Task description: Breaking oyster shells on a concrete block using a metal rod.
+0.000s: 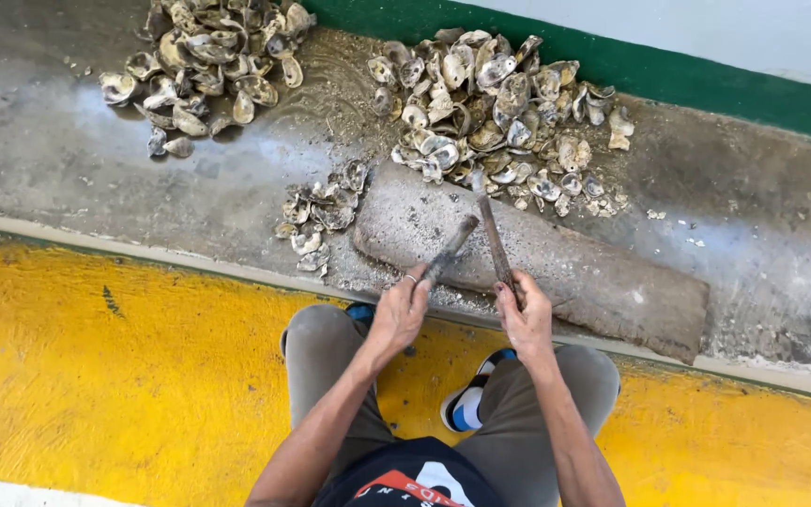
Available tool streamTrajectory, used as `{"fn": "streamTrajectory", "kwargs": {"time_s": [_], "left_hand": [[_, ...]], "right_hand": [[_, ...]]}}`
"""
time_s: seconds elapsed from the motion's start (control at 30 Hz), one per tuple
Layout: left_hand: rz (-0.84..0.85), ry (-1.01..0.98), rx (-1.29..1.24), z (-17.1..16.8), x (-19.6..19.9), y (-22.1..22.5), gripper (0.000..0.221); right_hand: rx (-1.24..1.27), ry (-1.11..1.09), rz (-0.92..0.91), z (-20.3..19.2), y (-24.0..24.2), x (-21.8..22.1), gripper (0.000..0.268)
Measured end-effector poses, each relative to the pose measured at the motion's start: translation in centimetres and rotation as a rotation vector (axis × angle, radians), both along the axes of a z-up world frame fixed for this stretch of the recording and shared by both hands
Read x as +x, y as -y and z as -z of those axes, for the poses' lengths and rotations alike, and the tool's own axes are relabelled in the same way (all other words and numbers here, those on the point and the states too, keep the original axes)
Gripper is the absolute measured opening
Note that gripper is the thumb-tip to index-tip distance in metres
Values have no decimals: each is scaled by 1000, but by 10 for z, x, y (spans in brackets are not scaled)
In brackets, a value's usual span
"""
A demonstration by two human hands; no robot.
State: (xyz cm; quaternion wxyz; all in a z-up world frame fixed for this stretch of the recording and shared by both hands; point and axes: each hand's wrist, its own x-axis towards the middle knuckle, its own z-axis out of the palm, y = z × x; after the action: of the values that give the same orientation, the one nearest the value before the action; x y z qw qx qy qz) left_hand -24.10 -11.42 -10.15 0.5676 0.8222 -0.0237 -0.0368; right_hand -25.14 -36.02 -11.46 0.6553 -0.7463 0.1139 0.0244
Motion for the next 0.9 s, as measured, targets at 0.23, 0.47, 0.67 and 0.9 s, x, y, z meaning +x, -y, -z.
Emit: {"fn": "streamTrajectory", "kwargs": {"time_s": [0.23, 0.47, 0.67, 0.9], "left_hand": [[244, -132, -197, -17, -34, 53, 66], [165, -112, 21, 12, 28, 23, 37], [114, 278, 99, 37, 81, 12, 32], [107, 160, 12, 11, 70, 37, 35]], "right_hand": [[-170, 250, 21, -17, -33, 29, 37], [-45, 158, -17, 1, -18, 30, 36], [-175, 156, 7, -11, -27, 23, 40], [-271, 236, 51, -8, -41, 27, 47]]}}
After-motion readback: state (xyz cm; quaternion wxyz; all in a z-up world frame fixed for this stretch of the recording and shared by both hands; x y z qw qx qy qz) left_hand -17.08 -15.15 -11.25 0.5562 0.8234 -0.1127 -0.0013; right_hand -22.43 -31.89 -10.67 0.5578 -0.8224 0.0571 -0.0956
